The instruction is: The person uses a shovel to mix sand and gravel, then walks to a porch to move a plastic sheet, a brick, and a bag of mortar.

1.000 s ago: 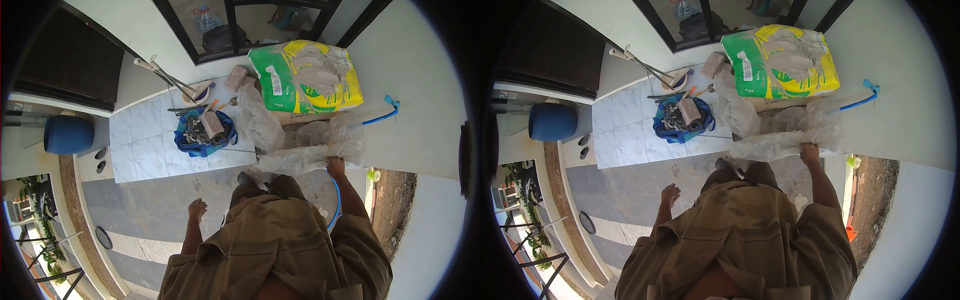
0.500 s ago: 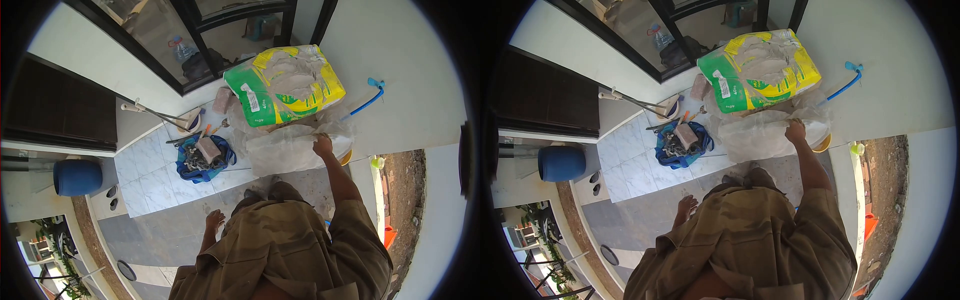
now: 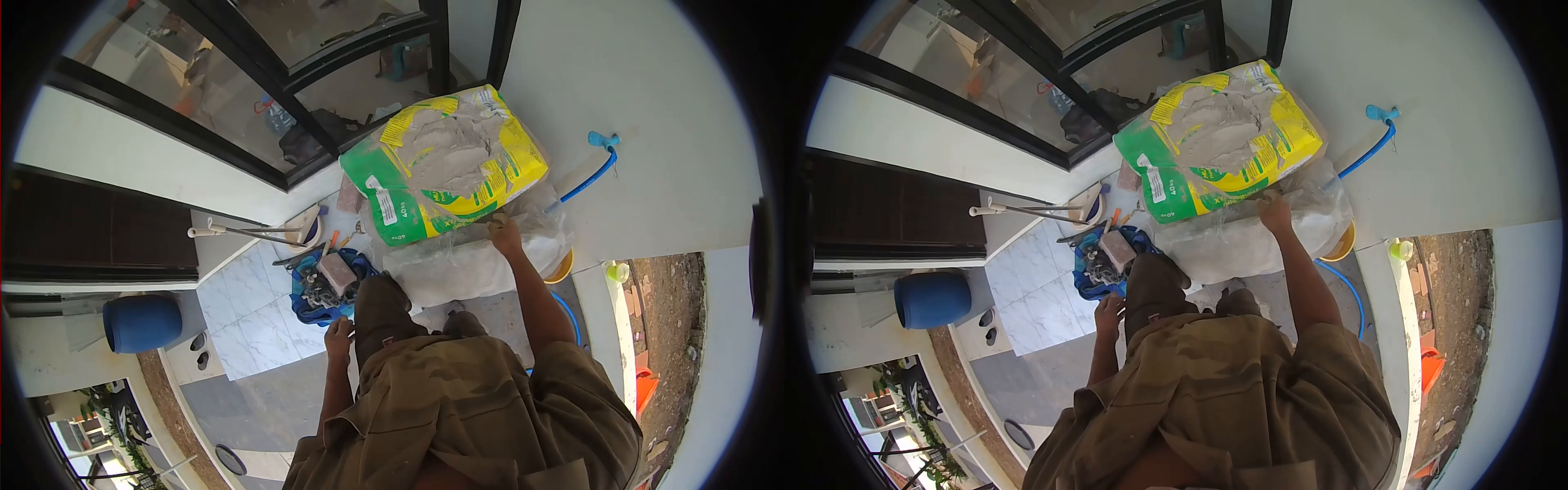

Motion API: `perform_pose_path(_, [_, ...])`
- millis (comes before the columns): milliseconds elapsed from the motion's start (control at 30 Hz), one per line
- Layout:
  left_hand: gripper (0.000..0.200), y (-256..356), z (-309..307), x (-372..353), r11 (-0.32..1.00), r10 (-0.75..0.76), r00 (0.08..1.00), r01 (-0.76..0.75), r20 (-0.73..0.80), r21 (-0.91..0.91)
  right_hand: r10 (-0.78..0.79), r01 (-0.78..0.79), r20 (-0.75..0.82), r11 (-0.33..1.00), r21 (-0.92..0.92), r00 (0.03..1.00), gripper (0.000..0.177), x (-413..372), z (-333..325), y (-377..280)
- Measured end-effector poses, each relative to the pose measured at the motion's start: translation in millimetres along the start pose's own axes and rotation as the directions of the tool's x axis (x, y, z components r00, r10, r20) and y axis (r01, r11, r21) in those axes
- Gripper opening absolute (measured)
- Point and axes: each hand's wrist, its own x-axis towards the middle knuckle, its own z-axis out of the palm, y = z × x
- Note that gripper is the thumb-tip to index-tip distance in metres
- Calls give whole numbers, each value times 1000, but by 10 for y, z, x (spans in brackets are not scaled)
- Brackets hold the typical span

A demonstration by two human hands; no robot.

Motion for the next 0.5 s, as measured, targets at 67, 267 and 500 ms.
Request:
perform_pose_path(67, [35,365,344,219,997,73,995,-73,71,-4,88,-73,-106,988,137,991,42,46,-27,-35])
perform_pose_path(267, [59,986,1410,1200,990,-133,911,107,390,86,257,-217,-294,963,163,921,51,431,-499,72])
perform_pose_path(500, [67,945,1961,1773,926,-326,754,376,570,31,483,-488,-298,871,65,823,83,1076,-1076,-28])
